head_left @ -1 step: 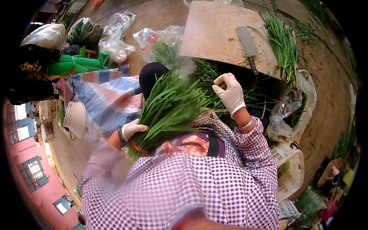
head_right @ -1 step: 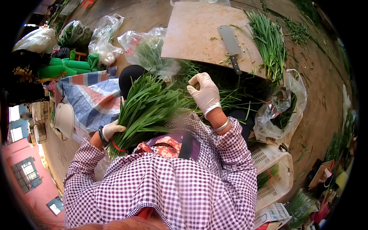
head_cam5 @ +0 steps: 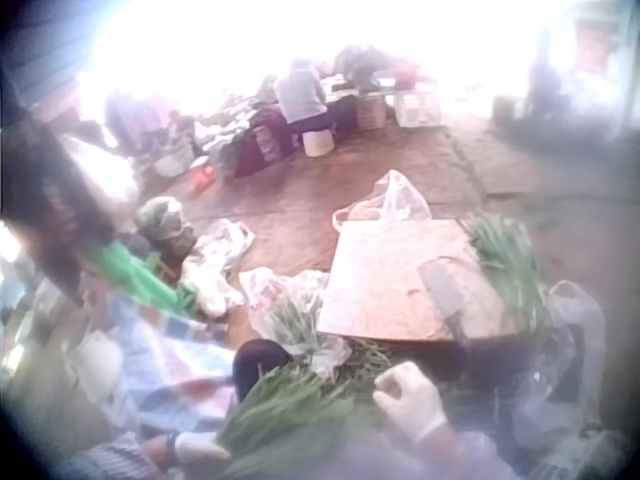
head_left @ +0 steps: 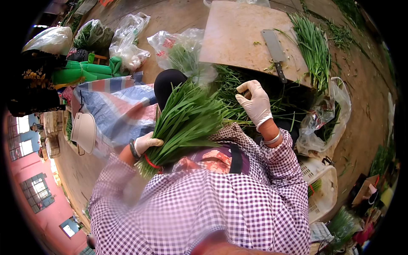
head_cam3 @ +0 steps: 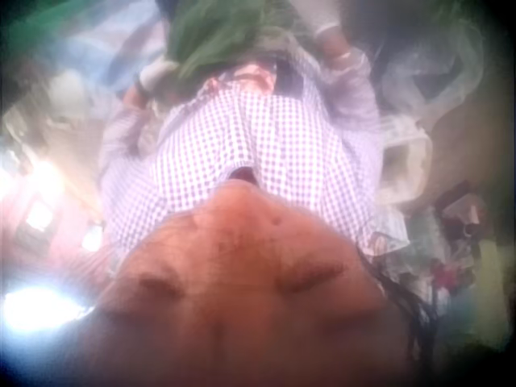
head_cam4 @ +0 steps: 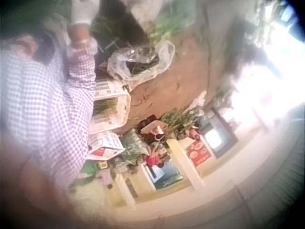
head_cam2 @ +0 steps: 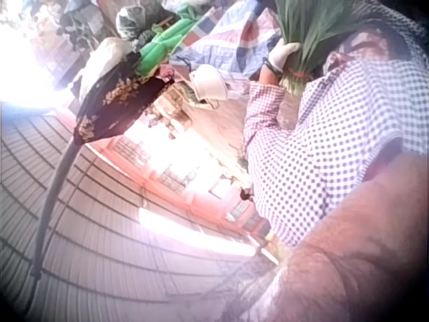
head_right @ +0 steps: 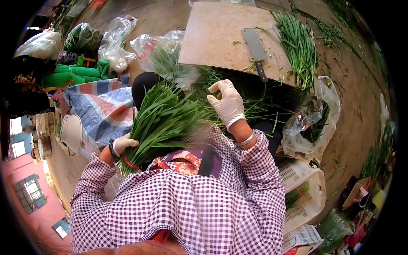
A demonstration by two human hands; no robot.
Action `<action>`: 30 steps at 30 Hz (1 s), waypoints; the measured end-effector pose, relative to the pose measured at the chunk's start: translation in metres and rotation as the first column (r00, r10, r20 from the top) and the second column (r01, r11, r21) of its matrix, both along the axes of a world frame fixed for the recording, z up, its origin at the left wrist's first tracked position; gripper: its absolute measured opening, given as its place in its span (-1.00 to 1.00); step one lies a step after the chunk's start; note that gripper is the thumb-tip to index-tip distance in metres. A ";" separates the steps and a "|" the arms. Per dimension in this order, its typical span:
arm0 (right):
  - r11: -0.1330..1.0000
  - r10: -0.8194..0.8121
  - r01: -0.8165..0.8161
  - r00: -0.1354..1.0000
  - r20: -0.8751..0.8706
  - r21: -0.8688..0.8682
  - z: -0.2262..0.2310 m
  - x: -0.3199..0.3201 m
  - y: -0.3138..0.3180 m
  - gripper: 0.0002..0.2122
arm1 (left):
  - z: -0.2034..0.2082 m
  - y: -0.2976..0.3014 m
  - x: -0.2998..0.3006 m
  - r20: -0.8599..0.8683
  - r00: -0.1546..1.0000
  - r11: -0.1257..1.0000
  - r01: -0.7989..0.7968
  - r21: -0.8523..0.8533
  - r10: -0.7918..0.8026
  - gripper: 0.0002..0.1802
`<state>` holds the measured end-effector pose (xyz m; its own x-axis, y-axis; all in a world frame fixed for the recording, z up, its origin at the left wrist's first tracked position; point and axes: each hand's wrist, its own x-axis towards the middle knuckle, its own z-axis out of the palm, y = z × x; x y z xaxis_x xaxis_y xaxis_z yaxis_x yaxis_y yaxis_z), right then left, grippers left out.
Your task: The person bundles chives by hand, secures them with a tie, trims the root ends with a knife on a cutting board, and places the bundles into a plastic crate.
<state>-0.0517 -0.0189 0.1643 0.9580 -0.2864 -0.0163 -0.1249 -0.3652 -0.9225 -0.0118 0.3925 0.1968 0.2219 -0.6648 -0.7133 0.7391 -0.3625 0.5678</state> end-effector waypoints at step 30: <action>0.854 0.294 -0.328 0.945 0.147 0.404 -0.012 0.014 0.052 -0.91 | 0.019 -0.050 -0.024 0.662 0.743 0.905 -0.207 0.372 -0.103 -0.55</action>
<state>-0.0374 0.0335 0.1527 0.9990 0.0437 0.0100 0.0079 0.0480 -0.9988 -0.0359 0.3421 0.2161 0.7567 -0.3293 -0.5648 0.2622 -0.6385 0.7236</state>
